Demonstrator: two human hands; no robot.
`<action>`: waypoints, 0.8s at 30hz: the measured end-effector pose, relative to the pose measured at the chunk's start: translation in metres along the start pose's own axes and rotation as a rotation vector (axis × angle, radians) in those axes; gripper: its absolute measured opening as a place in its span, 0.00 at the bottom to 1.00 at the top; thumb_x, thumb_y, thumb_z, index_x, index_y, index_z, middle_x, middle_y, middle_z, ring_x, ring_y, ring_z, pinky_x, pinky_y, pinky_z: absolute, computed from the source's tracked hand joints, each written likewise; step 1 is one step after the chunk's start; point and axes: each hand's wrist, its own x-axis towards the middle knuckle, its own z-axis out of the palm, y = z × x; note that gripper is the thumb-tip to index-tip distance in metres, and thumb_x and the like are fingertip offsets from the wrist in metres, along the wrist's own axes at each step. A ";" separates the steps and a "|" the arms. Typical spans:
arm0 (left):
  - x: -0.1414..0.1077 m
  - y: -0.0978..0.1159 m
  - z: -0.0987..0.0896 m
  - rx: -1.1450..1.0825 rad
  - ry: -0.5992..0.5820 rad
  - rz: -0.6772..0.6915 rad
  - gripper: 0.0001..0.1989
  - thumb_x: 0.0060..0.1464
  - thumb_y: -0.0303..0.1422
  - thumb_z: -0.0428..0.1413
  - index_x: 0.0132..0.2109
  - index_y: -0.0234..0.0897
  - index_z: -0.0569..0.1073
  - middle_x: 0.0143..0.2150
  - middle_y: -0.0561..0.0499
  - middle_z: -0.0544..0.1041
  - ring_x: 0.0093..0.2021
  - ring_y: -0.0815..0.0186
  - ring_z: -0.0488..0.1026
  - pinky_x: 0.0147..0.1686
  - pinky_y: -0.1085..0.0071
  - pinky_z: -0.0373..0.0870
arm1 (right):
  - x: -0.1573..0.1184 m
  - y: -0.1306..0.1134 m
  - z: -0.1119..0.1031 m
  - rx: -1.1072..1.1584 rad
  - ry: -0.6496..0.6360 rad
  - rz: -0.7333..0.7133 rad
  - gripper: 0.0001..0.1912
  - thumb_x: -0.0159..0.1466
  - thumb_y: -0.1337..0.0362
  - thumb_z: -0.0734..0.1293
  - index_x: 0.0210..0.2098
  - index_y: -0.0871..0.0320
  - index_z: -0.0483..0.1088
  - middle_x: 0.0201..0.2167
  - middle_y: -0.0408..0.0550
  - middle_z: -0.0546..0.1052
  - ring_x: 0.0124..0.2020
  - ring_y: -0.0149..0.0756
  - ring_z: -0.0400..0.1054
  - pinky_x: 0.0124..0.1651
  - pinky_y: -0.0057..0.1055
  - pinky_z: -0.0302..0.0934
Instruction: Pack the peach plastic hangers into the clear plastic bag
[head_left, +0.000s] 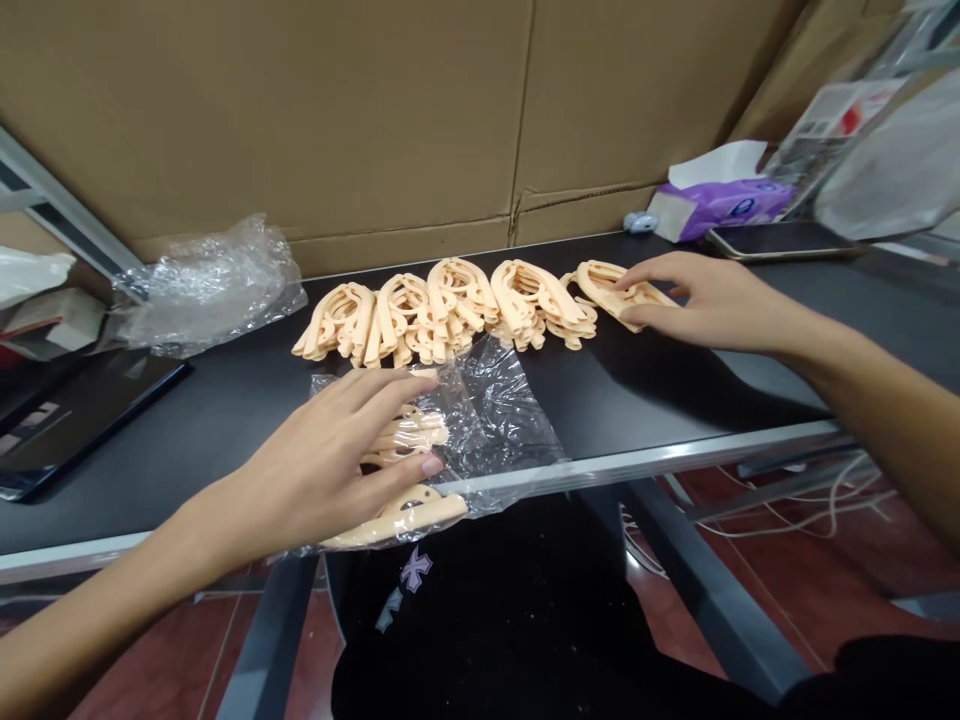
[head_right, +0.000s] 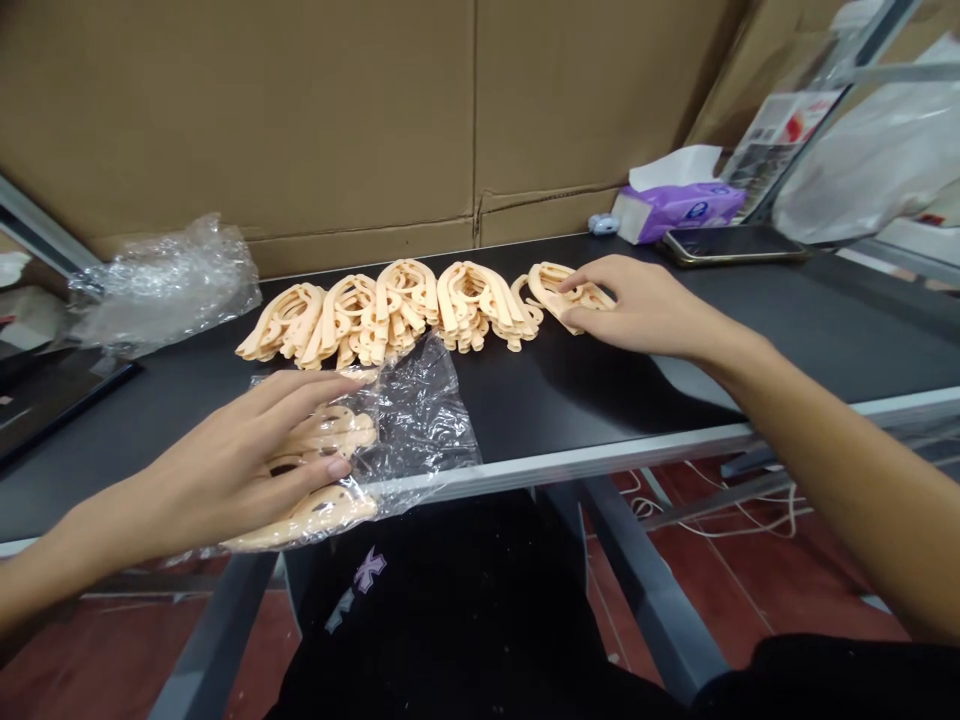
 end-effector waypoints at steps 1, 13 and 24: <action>0.000 0.000 0.000 -0.001 0.002 0.001 0.33 0.71 0.53 0.51 0.72 0.37 0.66 0.67 0.36 0.74 0.64 0.47 0.73 0.63 0.49 0.72 | -0.002 0.000 0.000 -0.024 -0.012 0.022 0.28 0.62 0.47 0.68 0.53 0.58 0.79 0.59 0.62 0.79 0.61 0.63 0.72 0.64 0.57 0.64; -0.001 0.001 -0.003 -0.014 0.001 0.014 0.31 0.73 0.51 0.50 0.72 0.36 0.65 0.66 0.36 0.74 0.63 0.49 0.73 0.62 0.51 0.71 | -0.014 0.002 -0.012 0.008 0.090 0.251 0.34 0.60 0.54 0.74 0.62 0.62 0.73 0.56 0.65 0.82 0.57 0.55 0.77 0.64 0.49 0.64; -0.004 0.001 -0.003 -0.080 0.026 0.012 0.28 0.73 0.47 0.51 0.71 0.37 0.65 0.61 0.39 0.76 0.59 0.53 0.75 0.56 0.57 0.72 | -0.048 -0.026 -0.031 0.771 0.256 0.157 0.37 0.37 0.50 0.88 0.43 0.50 0.76 0.49 0.57 0.84 0.57 0.58 0.79 0.61 0.56 0.73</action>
